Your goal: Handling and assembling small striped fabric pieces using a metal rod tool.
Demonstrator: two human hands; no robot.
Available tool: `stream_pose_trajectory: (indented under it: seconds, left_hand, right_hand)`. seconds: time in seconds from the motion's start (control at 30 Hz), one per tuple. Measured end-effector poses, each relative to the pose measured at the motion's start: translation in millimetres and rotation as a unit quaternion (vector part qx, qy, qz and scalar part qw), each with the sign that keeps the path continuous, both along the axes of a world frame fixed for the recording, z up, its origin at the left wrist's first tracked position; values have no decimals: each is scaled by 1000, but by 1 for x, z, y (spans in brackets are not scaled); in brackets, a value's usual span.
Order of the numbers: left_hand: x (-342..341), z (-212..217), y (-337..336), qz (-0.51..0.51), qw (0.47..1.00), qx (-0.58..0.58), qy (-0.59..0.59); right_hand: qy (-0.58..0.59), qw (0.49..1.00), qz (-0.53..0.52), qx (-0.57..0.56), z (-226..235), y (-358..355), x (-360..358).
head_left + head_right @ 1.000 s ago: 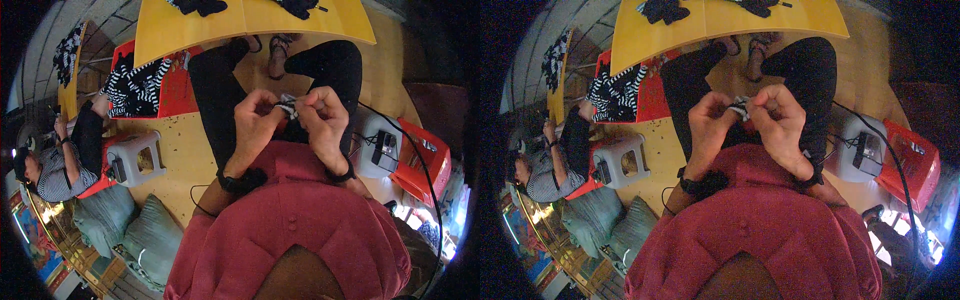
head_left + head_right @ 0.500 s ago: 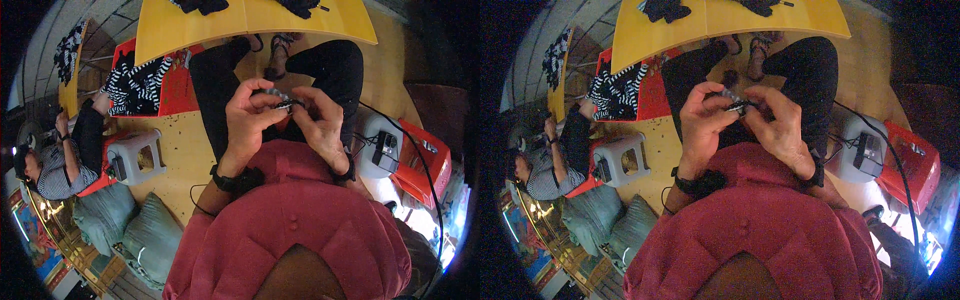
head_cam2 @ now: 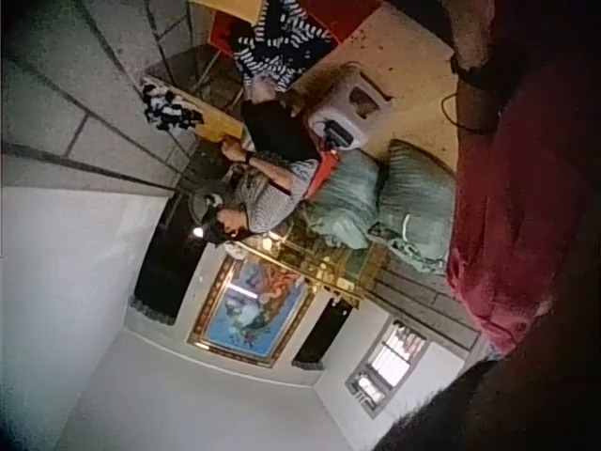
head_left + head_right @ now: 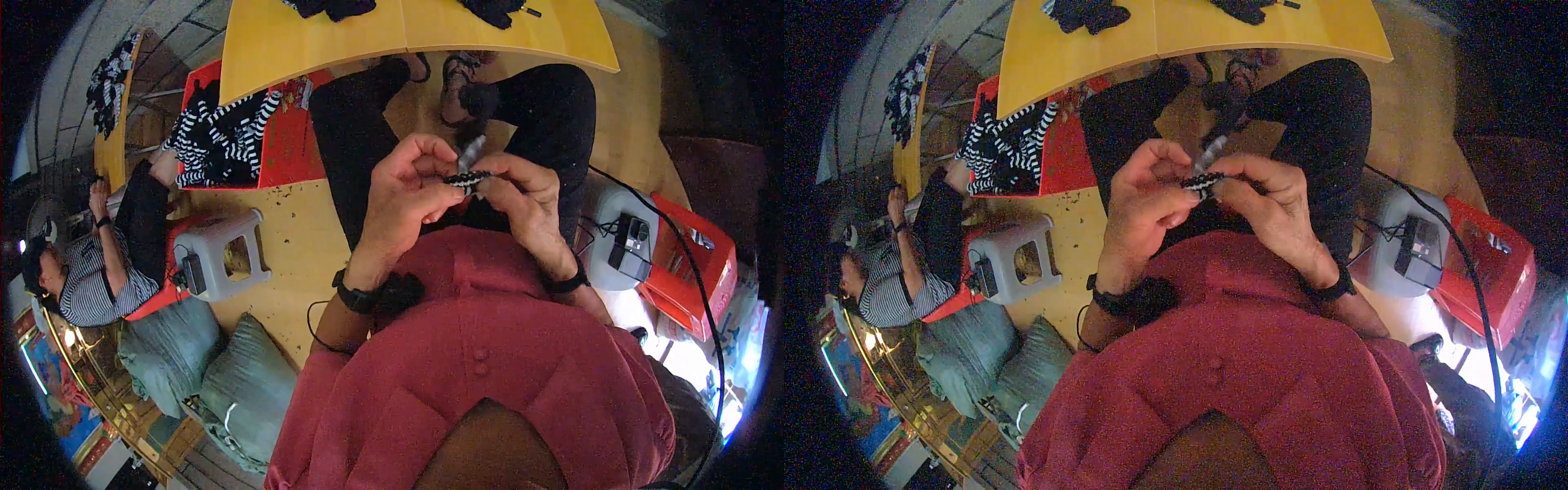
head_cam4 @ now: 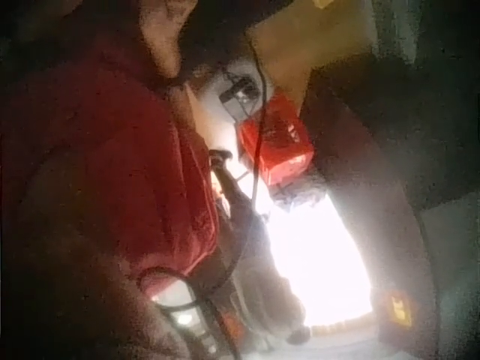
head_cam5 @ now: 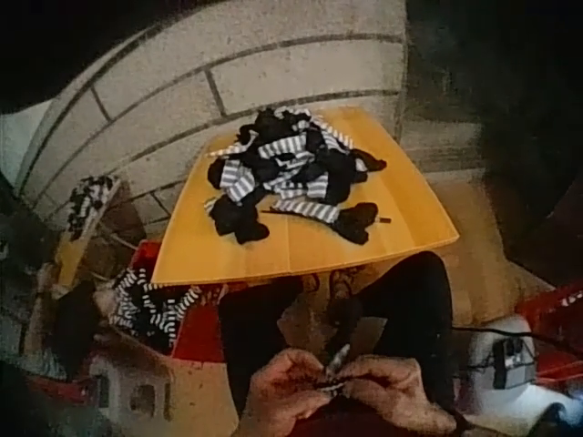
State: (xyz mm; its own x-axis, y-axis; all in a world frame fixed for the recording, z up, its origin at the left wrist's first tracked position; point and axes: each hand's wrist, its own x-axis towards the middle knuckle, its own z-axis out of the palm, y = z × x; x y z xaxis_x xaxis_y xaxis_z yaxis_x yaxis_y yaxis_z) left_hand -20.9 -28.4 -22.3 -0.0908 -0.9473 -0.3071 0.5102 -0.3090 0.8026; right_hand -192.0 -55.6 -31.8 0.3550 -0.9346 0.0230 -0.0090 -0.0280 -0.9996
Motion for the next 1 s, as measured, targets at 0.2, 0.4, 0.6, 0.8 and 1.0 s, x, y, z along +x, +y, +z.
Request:
stream_pose_trajectory:
  seconds: [0.2, 0.4, 0.6, 0.8, 1.0]
  left_hand:
    - [-3, 2, 3, 17, 982, -40, -183]
    - [-6, 8, 2, 23, 990, 20, -135]
    - [-3, -6, 0, 84, 994, 50, 44]
    - [-1, -3, 0, 25, 983, 66, 169]
    - [6, -7, 4, -46, 982, 53, 178]
  right_hand:
    - [-176, 943, 114, 260, -2, 1, -9]
    - [-46, 991, 83, 89, 4, 4, -1]
    - [119, 969, 26, -216, 3, 7, 1]
    - [109, 987, -37, -108, -3, 7, 2]
    - [-80, 988, -18, 127, -6, 5, 0]
